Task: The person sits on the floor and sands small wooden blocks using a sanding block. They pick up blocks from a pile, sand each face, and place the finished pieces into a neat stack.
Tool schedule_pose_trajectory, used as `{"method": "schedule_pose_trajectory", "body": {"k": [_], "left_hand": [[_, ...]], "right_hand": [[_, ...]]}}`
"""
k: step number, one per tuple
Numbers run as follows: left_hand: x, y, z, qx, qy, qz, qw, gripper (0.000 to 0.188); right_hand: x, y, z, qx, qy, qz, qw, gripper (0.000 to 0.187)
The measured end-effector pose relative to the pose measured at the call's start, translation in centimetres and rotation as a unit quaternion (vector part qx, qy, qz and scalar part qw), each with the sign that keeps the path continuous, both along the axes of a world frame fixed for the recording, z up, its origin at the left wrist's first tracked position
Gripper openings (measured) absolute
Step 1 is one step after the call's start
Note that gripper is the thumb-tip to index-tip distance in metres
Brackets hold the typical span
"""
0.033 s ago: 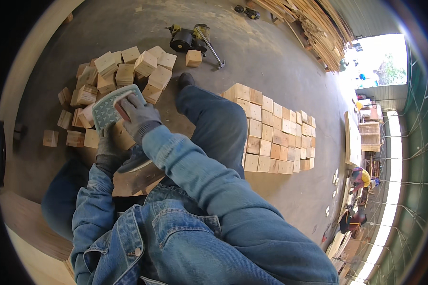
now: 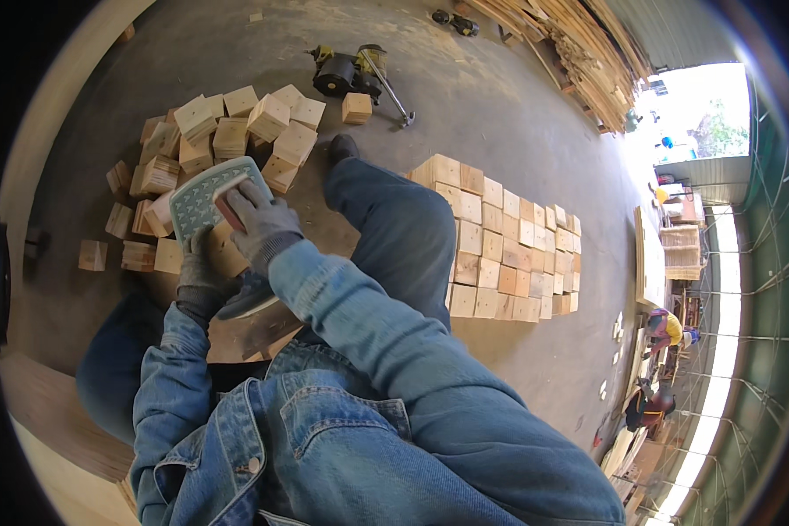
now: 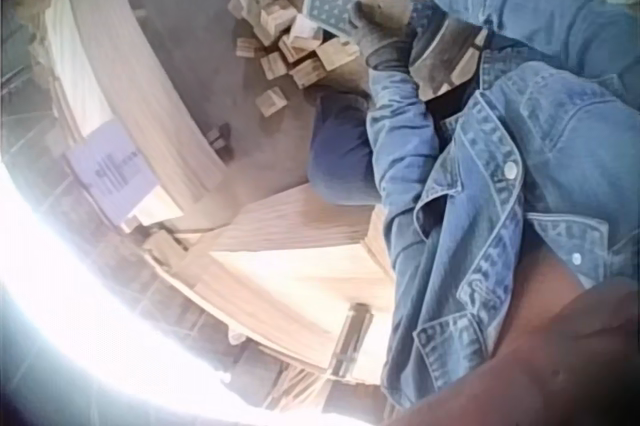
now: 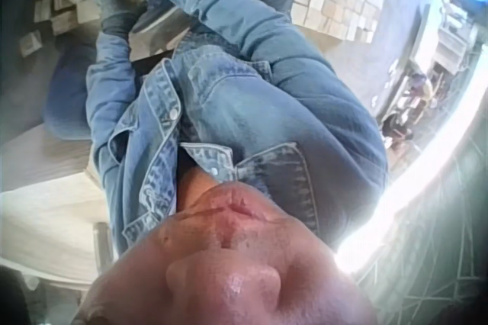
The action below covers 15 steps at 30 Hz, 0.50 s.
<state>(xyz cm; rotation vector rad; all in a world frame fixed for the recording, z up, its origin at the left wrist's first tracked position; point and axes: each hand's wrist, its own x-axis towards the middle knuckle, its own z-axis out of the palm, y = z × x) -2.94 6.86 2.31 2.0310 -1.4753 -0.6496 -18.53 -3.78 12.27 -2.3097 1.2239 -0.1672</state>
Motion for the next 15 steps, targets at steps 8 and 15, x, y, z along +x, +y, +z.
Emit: {"method": "schedule_pose_trajectory", "body": {"k": [8,15], "left_hand": [[-0.2,-0.4,-0.1,0.022,-0.022,-0.026,0.999,0.107],[-0.4,-0.2,0.3,-0.006,-0.019,0.003,1.0,0.105]], "right_hand": [[-5.7,5.1,-1.2,0.025,-0.009,0.02,0.999,0.074],[0.0,0.4,0.5,0.014,0.01,0.002,1.0,0.064]]}}
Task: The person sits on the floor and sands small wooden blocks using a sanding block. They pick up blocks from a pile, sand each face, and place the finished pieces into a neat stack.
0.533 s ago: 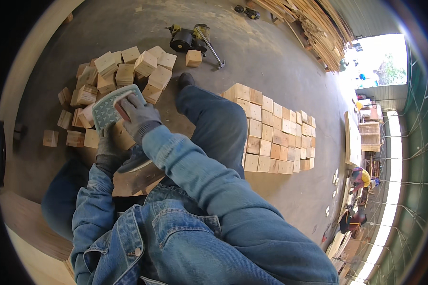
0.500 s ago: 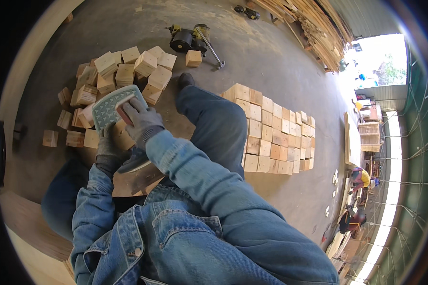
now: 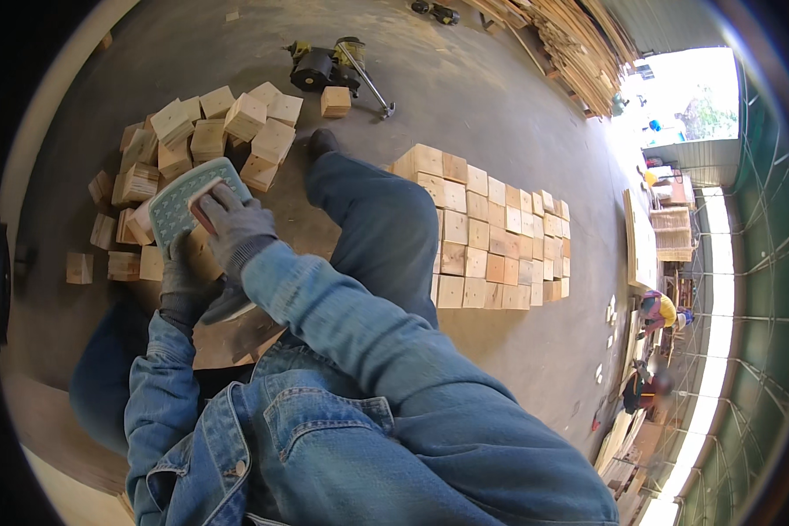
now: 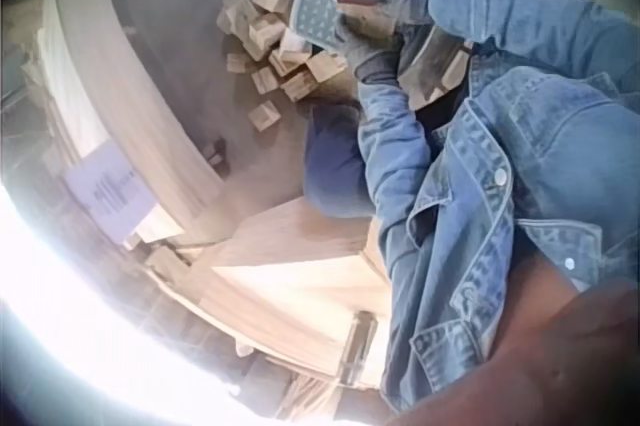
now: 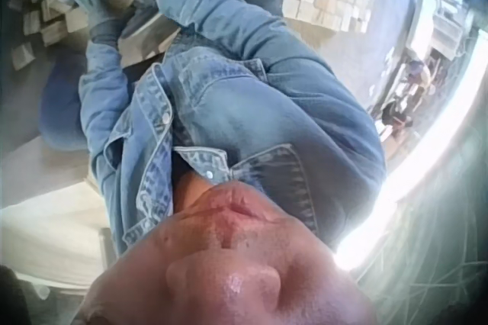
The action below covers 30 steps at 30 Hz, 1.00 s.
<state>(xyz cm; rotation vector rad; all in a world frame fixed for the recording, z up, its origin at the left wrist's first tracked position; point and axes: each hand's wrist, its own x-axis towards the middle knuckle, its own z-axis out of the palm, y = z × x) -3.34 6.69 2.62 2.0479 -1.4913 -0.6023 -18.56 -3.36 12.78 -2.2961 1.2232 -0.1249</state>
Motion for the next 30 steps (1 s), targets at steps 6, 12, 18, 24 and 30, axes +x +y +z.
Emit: {"method": "schedule_pose_trajectory", "body": {"k": [6,12,18,24,30], "left_hand": [[-0.5,-0.5,0.4,0.018,0.02,-0.011,1.0,0.105],[0.2,-0.2,0.0,0.002,0.008,-0.021,1.0,0.104],[0.3,-0.4,-3.4,-0.005,-0.14,-0.074,0.987,0.103],[-0.6,-0.4,-0.6,0.018,0.0,-0.019,1.0,0.103],[0.3,-0.2,-1.7,-0.047,-0.025,-0.018,0.998,0.104]], "right_hand": [[2.6,-4.0,-2.4,-0.016,0.008,-0.024,1.0,0.065],[-1.8,0.3,0.0,0.058,-0.023,-0.036,0.997,0.068],[-5.9,4.4,-1.2,0.03,0.018,-0.005,0.999,0.072],[-3.4,2.3,0.4,0.042,0.013,-0.025,0.999,0.067],[2.5,-2.7,-0.6,-0.012,0.014,-0.022,1.0,0.063]]}}
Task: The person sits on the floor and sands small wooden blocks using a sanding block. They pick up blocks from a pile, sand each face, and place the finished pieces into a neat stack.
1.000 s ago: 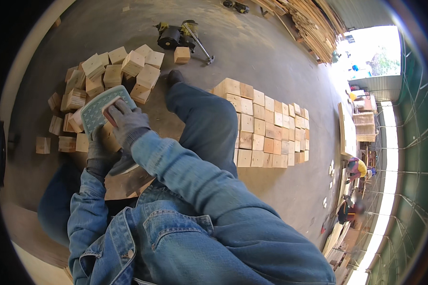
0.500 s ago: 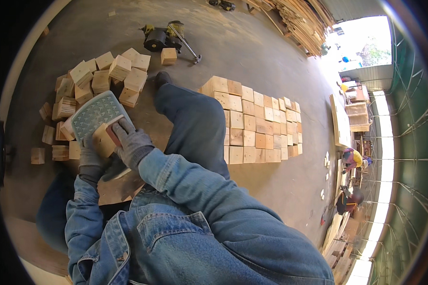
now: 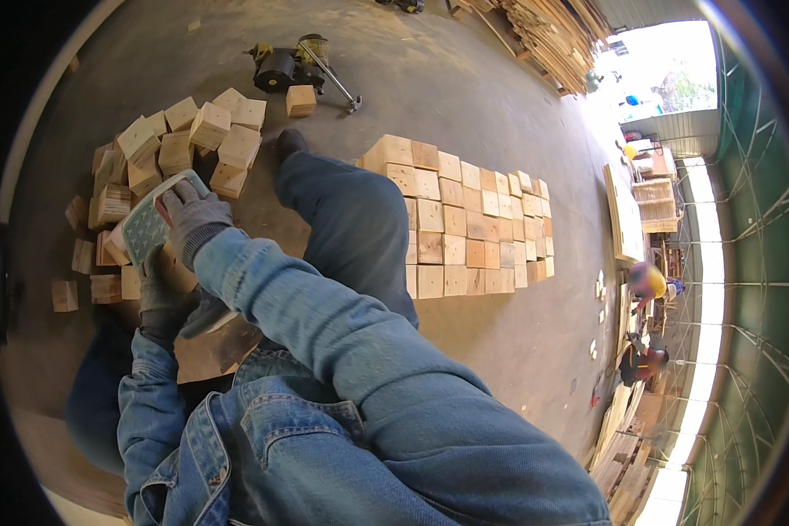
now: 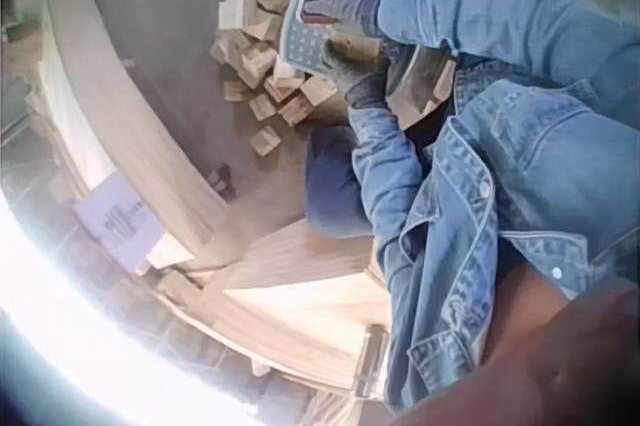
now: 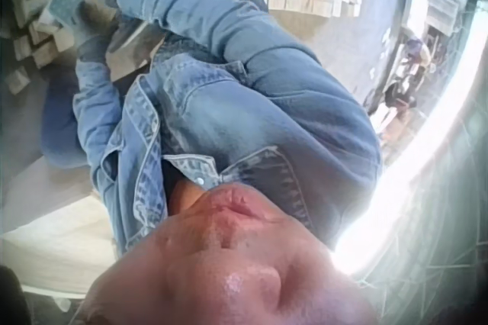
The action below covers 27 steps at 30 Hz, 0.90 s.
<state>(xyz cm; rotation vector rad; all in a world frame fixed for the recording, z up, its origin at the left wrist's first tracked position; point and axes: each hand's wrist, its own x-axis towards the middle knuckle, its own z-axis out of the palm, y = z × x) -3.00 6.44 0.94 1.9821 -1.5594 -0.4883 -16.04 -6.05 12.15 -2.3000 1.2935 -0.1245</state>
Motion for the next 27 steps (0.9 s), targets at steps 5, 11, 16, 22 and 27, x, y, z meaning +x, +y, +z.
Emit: {"method": "schedule_pose_trajectory", "body": {"k": [5,11,16,22,27], "left_hand": [[-0.4,0.1,0.8,0.012,0.005,0.005,1.0,0.104],[-0.6,0.0,1.6,0.035,0.02,-0.011,0.999,0.104],[-0.5,0.0,1.0,0.056,0.016,-0.004,0.998,0.107],[-0.8,-0.3,1.7,0.093,0.035,0.013,0.995,0.108],[-0.7,-0.1,1.6,0.048,0.027,0.003,0.998,0.106]], "right_hand": [[0.0,-0.9,-1.0,0.018,-0.012,-0.001,1.0,0.066],[-4.8,3.5,0.4,0.043,-0.008,-0.018,0.999,0.074],[-8.0,6.7,-0.7,0.031,-0.015,-0.005,0.999,0.076],[-6.4,5.2,0.3,0.044,0.003,-0.01,0.999,0.078],[-1.9,1.0,1.0,0.052,0.021,-0.017,0.998,0.078]]}}
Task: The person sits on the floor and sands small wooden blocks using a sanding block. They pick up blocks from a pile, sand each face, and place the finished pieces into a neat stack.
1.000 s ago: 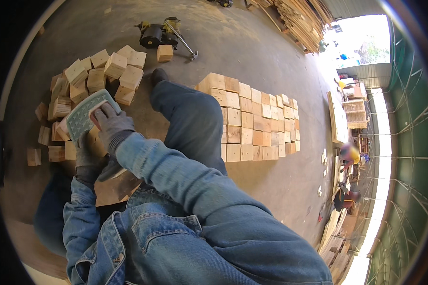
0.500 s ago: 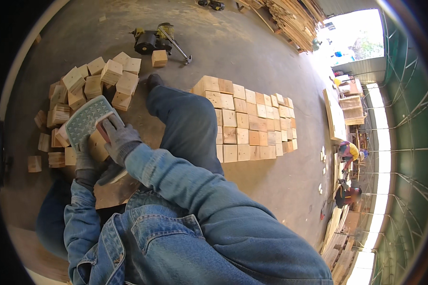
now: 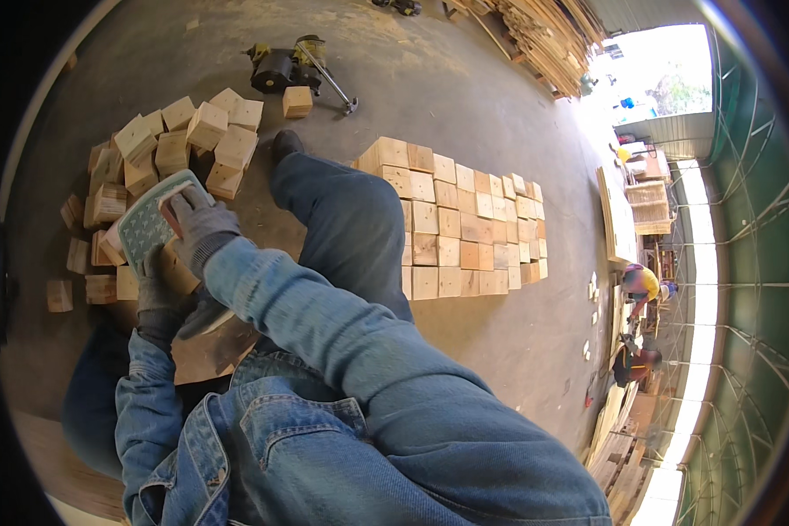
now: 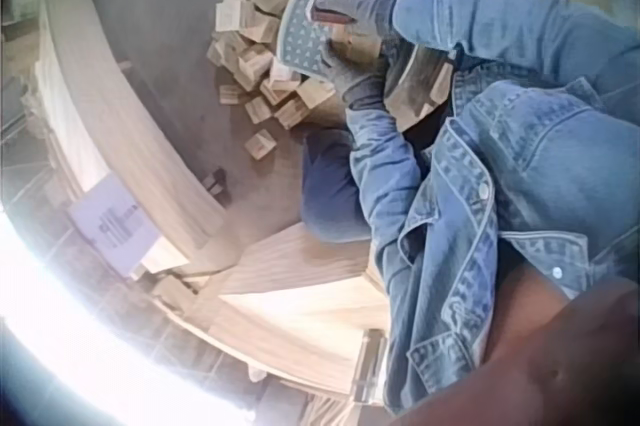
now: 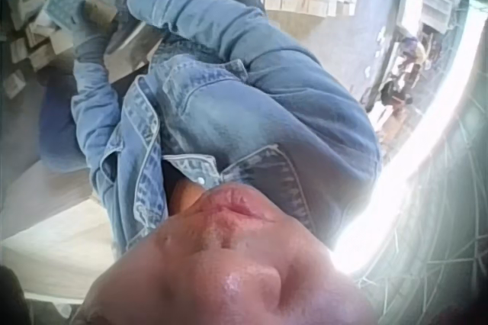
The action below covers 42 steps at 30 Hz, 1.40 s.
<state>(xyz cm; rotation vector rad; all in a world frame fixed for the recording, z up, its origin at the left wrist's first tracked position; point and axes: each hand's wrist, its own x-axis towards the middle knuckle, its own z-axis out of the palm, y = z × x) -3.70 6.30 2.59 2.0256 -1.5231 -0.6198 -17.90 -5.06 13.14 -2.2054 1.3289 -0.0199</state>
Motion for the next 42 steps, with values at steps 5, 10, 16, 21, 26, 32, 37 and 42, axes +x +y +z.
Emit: {"method": "schedule_pose_trajectory", "body": {"k": [5,10,16,21,26,32,37,42], "left_hand": [[0.0,0.0,-0.3,-0.033,0.015,0.002,0.999,0.106],[0.0,0.0,-0.5,-0.033,0.028,-0.008,0.999,0.103],[-0.1,-0.2,0.2,0.003,-0.001,-0.001,1.0,0.105],[0.0,-0.1,-1.6,-0.005,-0.037,-0.021,0.999,0.107],[-0.8,-0.5,0.7,0.031,-0.008,0.013,0.999,0.105],[-0.2,-0.3,0.2,-0.011,-0.001,-0.014,1.0,0.102],[0.0,-0.2,-0.9,-0.019,0.023,-0.007,1.0,0.103],[-0.2,-0.4,-1.1,-0.01,0.02,-0.012,1.0,0.106]], "right_hand": [[2.5,-2.3,-0.7,-0.017,0.031,0.016,0.999,0.08],[0.3,-1.0,-0.9,-0.023,-0.015,0.012,1.0,0.084],[-4.6,3.5,0.2,0.023,-0.031,0.012,0.999,0.087],[-6.3,5.1,-0.5,0.037,-0.017,0.006,0.999,0.088],[-3.7,2.5,0.1,0.033,-0.04,-0.006,0.999,0.081],[1.2,-2.9,-0.9,0.019,-0.038,-0.004,0.999,0.077],[0.8,-2.7,-1.1,-0.003,-0.086,-0.008,0.996,0.075],[-3.6,0.6,-0.8,0.075,-0.098,-0.046,0.991,0.08]]}}
